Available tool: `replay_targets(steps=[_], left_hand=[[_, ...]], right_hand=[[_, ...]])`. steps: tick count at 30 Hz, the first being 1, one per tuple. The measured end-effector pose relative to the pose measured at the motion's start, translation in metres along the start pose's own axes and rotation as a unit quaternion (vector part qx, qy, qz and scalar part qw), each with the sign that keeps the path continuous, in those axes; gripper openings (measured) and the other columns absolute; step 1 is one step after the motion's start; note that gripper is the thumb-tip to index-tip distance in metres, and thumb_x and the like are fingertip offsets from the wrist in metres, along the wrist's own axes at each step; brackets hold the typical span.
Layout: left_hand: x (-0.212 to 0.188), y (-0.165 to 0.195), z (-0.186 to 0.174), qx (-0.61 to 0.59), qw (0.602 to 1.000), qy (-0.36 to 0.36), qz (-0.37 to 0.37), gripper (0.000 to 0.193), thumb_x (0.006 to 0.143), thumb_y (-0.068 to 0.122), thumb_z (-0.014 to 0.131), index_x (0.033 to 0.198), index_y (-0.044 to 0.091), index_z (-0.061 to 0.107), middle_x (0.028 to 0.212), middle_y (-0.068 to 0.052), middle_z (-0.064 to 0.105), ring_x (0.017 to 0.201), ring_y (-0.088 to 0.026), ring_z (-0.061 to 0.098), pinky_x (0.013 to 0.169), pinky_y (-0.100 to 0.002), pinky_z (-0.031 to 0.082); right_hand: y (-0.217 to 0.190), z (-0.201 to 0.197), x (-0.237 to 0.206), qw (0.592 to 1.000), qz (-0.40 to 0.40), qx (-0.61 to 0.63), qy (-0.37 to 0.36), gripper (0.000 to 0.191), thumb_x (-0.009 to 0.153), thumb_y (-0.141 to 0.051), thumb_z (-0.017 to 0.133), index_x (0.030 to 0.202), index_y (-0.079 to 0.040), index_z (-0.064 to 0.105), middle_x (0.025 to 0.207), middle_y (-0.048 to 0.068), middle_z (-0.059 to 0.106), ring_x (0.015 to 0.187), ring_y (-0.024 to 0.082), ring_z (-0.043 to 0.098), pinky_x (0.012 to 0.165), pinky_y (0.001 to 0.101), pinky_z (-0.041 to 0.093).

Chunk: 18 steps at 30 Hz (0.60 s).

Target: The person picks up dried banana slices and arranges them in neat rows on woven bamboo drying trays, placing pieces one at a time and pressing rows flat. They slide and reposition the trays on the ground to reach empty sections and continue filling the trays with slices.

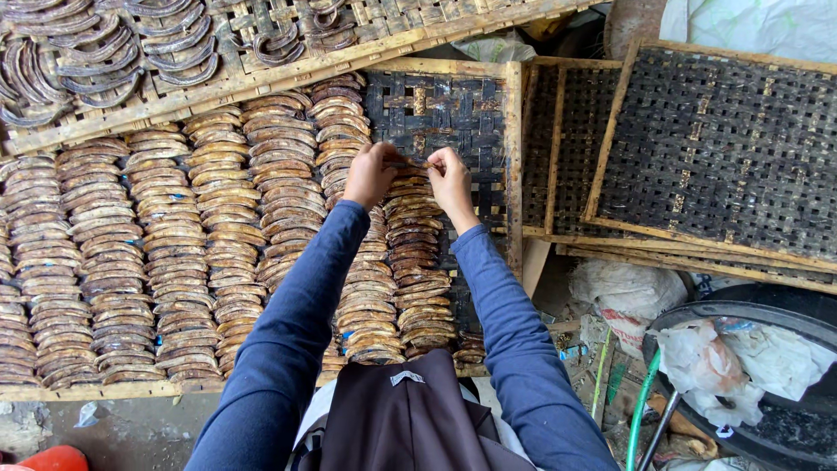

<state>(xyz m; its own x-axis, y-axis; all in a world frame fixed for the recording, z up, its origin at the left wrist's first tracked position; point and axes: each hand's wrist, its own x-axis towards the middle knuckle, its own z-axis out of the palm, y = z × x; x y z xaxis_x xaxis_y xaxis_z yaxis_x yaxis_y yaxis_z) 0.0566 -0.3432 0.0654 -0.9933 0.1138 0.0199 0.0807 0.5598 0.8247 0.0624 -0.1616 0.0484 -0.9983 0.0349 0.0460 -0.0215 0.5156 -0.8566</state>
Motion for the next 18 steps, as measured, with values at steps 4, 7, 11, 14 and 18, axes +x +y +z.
replay_targets(steps=[4,7,11,14,18], left_hand=[[-0.002,0.003,0.006,0.108,0.993,-0.039,-0.005,0.033,0.083,0.005,0.077,0.115,0.003,0.067,0.103,-0.016,0.067,0.086,-0.031,0.069,0.080,-0.041,0.058],[0.000,0.000,0.009,0.158,0.984,-0.074,-0.027,0.025,0.094,0.017,0.071,0.115,0.004,0.067,0.096,-0.014,0.069,0.080,-0.028,0.068,0.077,-0.041,0.057],[0.001,-0.007,0.011,0.235,0.970,-0.054,0.002,0.017,0.105,0.020,0.061,0.113,0.007,0.070,0.092,-0.012,0.071,0.078,-0.025,0.066,0.079,-0.041,0.056],[-0.001,-0.011,0.014,0.269,0.962,-0.044,-0.020,0.016,0.099,0.014,0.063,0.110,0.008,0.073,0.097,-0.014,0.070,0.084,-0.026,0.065,0.073,-0.039,0.057],[-0.002,-0.013,0.013,0.270,0.962,-0.016,-0.029,0.020,0.097,0.013,0.064,0.114,0.009,0.075,0.100,-0.016,0.069,0.088,-0.027,0.064,0.075,-0.040,0.057]], right_hand=[[0.004,-0.005,0.000,0.998,0.022,-0.057,-0.023,0.015,0.087,0.001,0.071,0.099,-0.006,0.064,0.094,0.006,0.070,0.084,0.017,0.070,0.075,0.0314,0.057],[0.010,-0.008,0.002,0.997,0.047,-0.049,-0.042,0.014,0.089,-0.003,0.071,0.101,-0.007,0.067,0.094,0.006,0.074,0.085,0.017,0.073,0.075,0.0310,0.058],[0.022,-0.009,0.004,0.998,0.036,-0.043,-0.038,0.012,0.093,-0.005,0.069,0.104,-0.008,0.070,0.097,0.007,0.077,0.087,0.018,0.076,0.076,0.0302,0.058],[0.029,-0.008,0.002,0.999,0.029,-0.029,-0.027,0.011,0.093,-0.004,0.067,0.103,-0.008,0.070,0.095,0.007,0.077,0.087,0.019,0.075,0.075,0.0310,0.057],[0.030,-0.006,-0.002,0.992,-0.016,-0.125,0.013,0.009,0.088,0.000,0.070,0.095,-0.005,0.070,0.083,0.013,0.068,0.078,0.025,0.069,0.070,0.0357,0.055]])
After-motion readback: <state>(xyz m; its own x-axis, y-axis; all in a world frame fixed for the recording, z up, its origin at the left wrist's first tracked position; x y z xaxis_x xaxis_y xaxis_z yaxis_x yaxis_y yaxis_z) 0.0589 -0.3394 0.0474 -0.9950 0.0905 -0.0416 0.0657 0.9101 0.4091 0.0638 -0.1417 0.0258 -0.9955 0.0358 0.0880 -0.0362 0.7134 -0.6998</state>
